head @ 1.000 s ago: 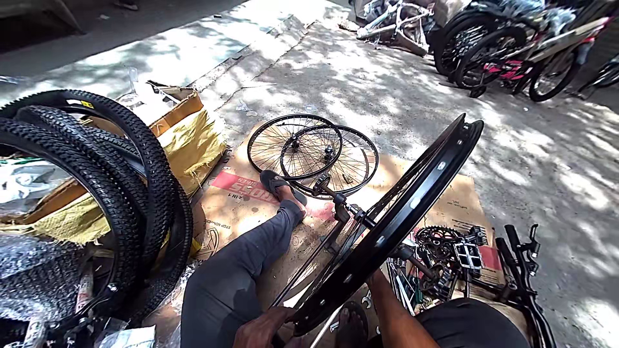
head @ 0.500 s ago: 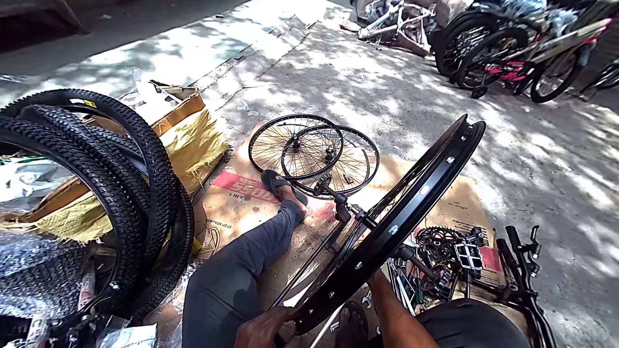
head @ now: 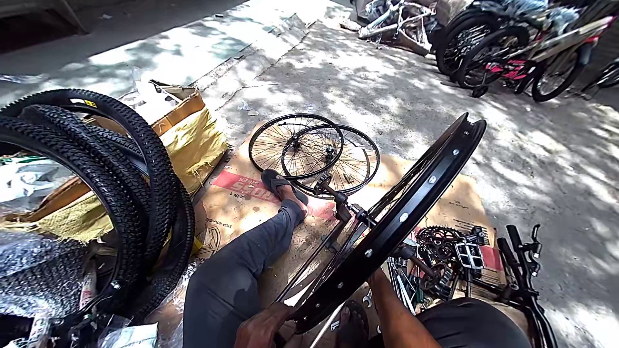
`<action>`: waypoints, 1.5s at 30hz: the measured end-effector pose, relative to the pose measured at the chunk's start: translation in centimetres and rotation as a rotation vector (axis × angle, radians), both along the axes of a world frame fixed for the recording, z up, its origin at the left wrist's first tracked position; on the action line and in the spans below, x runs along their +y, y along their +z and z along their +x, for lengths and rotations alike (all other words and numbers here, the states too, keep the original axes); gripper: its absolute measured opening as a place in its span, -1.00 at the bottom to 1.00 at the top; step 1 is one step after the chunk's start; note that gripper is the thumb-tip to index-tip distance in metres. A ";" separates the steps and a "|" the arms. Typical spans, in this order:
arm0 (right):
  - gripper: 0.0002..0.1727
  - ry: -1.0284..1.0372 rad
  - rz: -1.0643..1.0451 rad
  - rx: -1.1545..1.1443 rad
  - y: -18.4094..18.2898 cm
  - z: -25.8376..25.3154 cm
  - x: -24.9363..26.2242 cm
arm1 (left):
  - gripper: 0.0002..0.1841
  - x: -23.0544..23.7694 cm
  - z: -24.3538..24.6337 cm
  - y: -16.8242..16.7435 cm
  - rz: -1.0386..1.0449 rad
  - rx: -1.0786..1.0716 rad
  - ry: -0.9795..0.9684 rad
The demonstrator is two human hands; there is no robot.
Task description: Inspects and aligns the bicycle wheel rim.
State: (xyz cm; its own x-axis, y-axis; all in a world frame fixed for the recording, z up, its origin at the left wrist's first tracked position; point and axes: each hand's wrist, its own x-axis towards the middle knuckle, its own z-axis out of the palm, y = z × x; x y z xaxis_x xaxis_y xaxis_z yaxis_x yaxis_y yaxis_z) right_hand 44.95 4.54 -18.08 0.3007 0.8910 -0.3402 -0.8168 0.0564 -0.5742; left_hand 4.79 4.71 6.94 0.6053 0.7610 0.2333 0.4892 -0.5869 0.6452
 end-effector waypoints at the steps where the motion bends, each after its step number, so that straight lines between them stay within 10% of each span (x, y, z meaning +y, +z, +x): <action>1: -0.61 -0.131 -0.448 -0.133 6.2 -2.7 0.9 | -0.66 0.0 0.0 0.0 -0.001 0.016 -0.001; 3: -0.62 -0.178 -0.726 -0.251 10.3 -4.6 1.8 | -0.68 0.1 0.1 -0.2 -0.034 0.065 -0.024; 9: -0.55 -0.123 -0.675 -0.317 5.8 -2.8 1.8 | -0.67 0.6 0.2 2.2 -0.016 0.140 -0.064; 15: -0.54 -0.153 -0.661 -0.287 7.1 -3.8 1.5 | -0.38 2.1 0.2 10.1 -0.043 -0.493 -0.068; 23: -0.53 -0.095 -0.581 -0.330 6.5 -3.0 1.2 | -0.57 0.8 0.0 3.9 0.018 -0.097 -0.045; 28: -0.65 -0.141 -0.709 -0.366 16.1 -7.0 0.9 | -0.59 0.9 0.6 4.6 0.035 -0.130 -0.021; 35: -0.54 -0.191 -0.612 -0.260 7.8 -4.0 1.5 | -0.52 0.7 -0.4 2.6 -0.255 0.308 -0.101; 45: -0.52 -0.188 -0.675 -0.241 7.0 -3.6 1.9 | -0.58 0.5 -0.5 1.4 -0.165 0.205 -0.084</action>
State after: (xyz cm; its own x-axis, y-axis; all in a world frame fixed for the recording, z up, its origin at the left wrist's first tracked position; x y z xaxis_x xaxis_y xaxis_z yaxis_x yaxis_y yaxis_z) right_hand 41.37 6.47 -11.07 0.5635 0.4372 -0.7009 -0.6748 -0.2459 -0.6959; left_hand 4.24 5.25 8.29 0.6900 0.7234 -0.0237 0.5732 -0.5262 0.6281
